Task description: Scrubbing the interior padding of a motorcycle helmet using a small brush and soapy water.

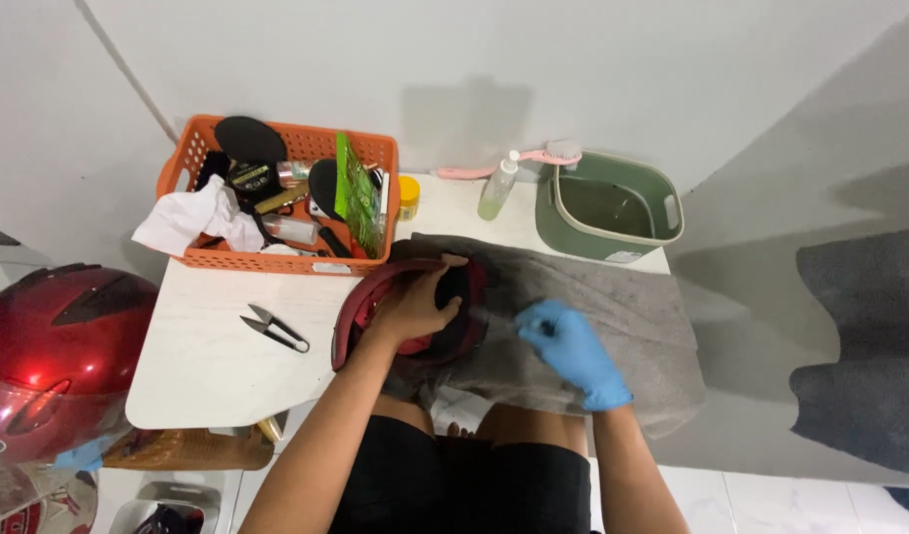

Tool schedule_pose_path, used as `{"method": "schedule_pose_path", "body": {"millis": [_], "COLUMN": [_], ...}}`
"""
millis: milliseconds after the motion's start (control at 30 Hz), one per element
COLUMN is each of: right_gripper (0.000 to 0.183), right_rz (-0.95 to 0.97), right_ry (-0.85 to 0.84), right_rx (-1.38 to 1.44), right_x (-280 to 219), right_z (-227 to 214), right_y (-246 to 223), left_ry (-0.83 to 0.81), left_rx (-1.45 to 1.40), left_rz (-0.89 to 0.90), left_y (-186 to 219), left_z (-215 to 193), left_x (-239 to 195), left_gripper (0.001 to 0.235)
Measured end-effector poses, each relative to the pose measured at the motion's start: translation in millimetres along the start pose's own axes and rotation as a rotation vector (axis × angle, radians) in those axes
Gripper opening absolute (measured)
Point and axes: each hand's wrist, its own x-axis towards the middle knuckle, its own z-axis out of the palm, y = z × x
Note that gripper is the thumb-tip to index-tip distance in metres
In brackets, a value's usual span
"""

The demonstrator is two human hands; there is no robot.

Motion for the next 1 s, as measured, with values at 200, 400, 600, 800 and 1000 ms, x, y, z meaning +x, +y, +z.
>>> {"method": "schedule_pose_path", "body": {"millis": [200,400,600,800,1000], "right_gripper": [0.015,0.014,0.012,0.013,0.020], "right_rz": [-0.033,-0.053,0.077,0.056,-0.038], "right_ry": [0.091,-0.003,-0.182,-0.228,-0.069], "right_rx": [-0.039,0.082,0.089,0.028,-0.093], "right_x": [13,5,2,19,52], "right_z": [5,10,-1,-4,-1], "right_y": [21,16,-4,-7,17], "left_ry": [-0.026,-0.019,-0.006,0.012,0.031], "left_rx": [0.005,0.069,0.026,0.015,0.048], "left_rz": [-0.006,0.009,0.040,0.054,0.057], "left_y": [4,10,3,2,3], "left_z": [-4,-8,-3,-1,-2], "left_x": [-3,-9,-4,-5,-6], "left_gripper": [0.078,0.076,0.076,0.076,0.073]}}
